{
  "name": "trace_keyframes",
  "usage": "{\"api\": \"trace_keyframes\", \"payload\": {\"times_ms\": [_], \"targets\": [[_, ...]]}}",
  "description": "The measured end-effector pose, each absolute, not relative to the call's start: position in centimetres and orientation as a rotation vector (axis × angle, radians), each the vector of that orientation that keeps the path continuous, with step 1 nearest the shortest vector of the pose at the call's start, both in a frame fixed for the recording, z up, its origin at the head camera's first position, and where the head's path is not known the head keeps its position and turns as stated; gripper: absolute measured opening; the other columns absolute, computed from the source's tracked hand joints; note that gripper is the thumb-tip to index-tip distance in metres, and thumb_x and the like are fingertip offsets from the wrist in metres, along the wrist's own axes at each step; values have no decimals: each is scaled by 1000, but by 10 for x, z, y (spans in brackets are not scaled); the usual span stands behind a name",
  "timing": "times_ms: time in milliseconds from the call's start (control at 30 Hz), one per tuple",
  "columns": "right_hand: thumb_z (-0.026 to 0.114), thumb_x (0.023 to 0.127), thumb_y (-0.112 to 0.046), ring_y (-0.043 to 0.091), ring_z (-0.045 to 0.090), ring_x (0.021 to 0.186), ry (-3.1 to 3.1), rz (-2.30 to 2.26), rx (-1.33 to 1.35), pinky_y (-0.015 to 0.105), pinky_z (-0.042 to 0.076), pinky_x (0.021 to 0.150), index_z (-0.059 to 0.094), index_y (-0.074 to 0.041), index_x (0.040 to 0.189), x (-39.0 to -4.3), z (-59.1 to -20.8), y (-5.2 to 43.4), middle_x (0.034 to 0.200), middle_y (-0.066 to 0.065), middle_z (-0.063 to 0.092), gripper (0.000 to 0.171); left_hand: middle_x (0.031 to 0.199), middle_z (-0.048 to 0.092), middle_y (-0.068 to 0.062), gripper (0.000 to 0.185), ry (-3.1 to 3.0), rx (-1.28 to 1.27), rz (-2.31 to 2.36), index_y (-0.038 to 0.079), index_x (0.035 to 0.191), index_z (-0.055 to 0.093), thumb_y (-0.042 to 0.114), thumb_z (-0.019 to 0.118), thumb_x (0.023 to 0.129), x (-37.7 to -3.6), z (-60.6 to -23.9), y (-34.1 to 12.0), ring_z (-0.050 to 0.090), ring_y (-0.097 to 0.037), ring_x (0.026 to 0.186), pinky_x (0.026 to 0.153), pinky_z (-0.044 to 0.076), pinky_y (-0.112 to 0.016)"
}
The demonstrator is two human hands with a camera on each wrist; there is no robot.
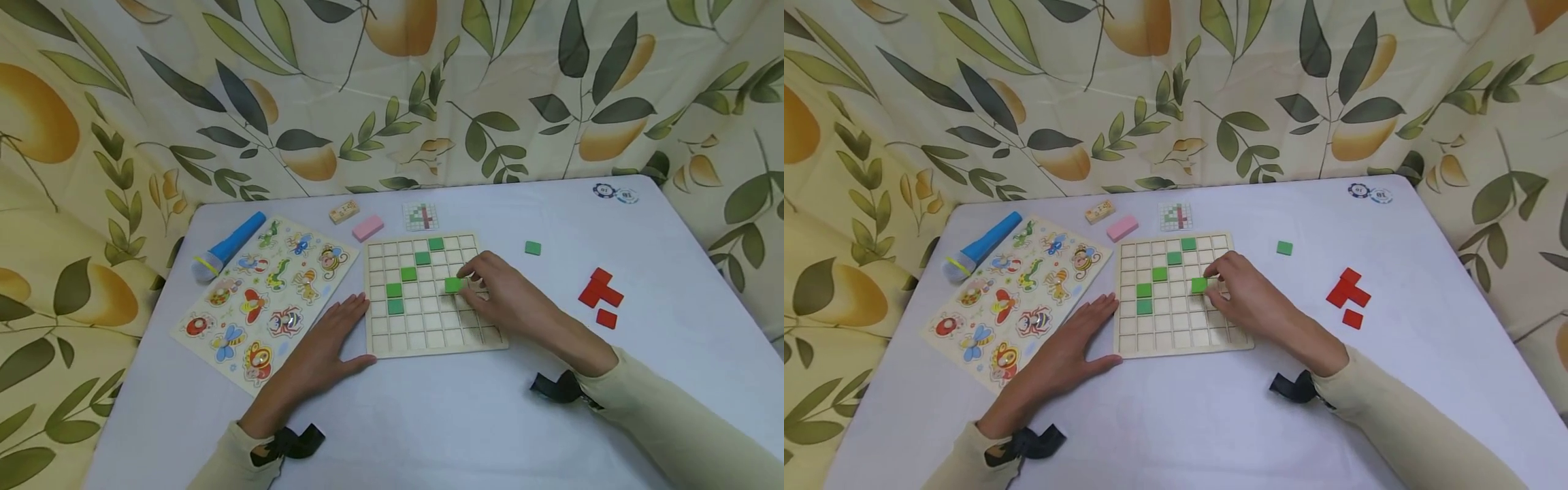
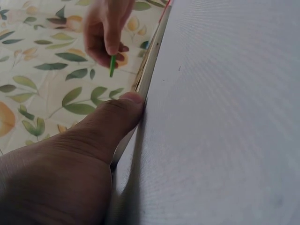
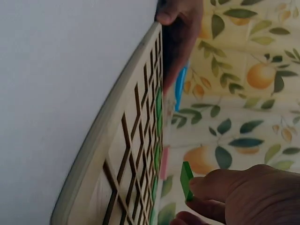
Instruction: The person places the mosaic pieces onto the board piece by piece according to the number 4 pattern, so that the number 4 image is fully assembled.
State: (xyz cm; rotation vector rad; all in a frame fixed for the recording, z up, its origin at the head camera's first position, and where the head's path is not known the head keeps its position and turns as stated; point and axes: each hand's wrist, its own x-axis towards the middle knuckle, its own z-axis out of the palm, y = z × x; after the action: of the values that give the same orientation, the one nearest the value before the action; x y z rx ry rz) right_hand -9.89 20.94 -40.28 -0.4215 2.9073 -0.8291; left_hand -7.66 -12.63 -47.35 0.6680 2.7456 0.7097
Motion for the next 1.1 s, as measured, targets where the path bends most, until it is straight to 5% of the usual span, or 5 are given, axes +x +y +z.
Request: {"api": "trace_keyframes", "payload": {"times_ms": [600,1100], "targets": [[72,97,-6,25,62,107,2832,-675,-822,39,60,92,72,-1,114,-114,-418,159,113,11,65,18,178,31,1,99,2718,573,808,23,168,37,47,88,86,-76,-471,-128,27,-30,167,135,31,-54],[75,98,-8,20,58,102,2836,-584,-847,33,59,88,72,-7,114,-112,-419,148,110,6,63,16,178,31,2,100,2729,594,792,22,168,37,48,88,86,-76,-472,-127,26,-30,167,135,31,-54]]}}
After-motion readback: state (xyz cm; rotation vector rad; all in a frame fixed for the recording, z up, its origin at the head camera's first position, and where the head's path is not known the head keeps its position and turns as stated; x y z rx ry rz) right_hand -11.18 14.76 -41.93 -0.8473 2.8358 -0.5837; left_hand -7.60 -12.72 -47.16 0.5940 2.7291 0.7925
